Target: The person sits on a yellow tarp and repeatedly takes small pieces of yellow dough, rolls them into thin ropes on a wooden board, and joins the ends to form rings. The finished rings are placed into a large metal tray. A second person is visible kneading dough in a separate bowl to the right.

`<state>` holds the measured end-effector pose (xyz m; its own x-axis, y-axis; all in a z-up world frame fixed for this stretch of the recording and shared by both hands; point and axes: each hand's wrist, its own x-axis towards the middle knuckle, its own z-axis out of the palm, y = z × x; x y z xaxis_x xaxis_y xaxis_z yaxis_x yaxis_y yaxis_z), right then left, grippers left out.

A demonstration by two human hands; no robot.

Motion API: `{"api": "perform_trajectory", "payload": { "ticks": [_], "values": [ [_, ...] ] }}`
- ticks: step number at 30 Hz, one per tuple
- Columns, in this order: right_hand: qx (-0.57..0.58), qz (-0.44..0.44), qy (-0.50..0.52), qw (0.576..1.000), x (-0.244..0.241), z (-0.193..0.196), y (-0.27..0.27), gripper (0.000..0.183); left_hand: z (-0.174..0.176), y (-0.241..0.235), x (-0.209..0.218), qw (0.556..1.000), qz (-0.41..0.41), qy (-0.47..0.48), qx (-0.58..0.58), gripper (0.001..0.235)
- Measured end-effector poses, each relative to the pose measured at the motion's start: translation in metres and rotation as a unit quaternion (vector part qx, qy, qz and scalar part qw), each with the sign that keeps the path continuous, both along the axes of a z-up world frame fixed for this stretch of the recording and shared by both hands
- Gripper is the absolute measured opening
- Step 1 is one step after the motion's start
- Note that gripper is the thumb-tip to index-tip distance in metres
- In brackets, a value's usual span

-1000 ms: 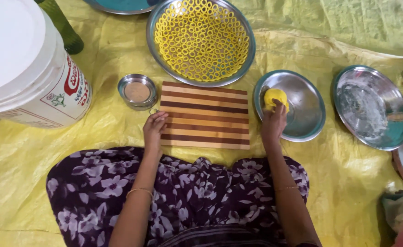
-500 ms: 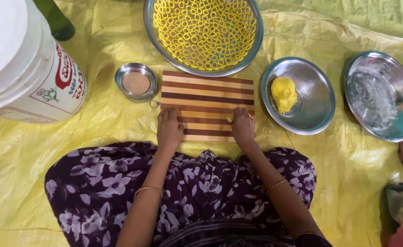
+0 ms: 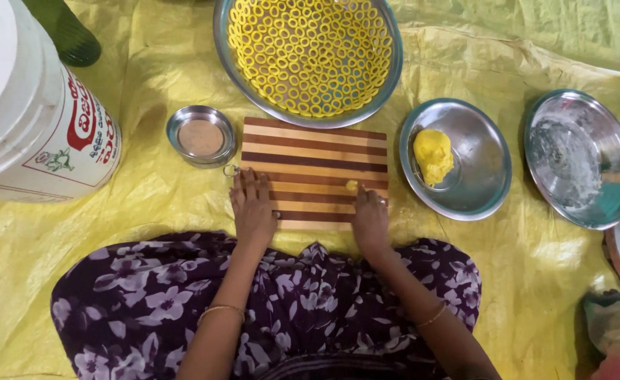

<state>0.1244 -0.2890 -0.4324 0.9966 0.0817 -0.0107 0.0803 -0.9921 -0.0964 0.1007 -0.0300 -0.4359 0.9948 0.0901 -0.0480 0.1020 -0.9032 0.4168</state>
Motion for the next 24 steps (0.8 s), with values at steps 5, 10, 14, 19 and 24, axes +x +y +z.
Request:
{"api": "perform_trajectory", "payload": {
  "ticks": [5,10,14,19,24],
  "values": [
    [0.139,-0.085,-0.033,0.986,0.042,-0.008,-0.031,0.013,0.001,0.0,0.0,1.0,0.002,0.02,-0.004,0.089],
    [0.211,-0.015,-0.108,0.971,0.1,-0.01,-0.037,0.025,0.007,0.001,0.0,1.0,0.007,0.007,-0.015,0.092],
    [0.038,0.052,-0.154,0.986,0.138,-0.007,0.0,0.064,0.007,0.001,0.002,0.999,0.005,0.036,0.006,0.094],
    [-0.076,0.116,0.028,0.99,0.062,-0.018,0.083,0.077,0.011,0.002,0.003,0.999,0.01,0.046,0.009,0.094],
    [-0.037,0.078,-0.023,0.996,0.05,-0.031,0.093,0.077,0.011,0.004,0.002,0.998,0.007,0.059,-0.004,0.098]
  ]
}}
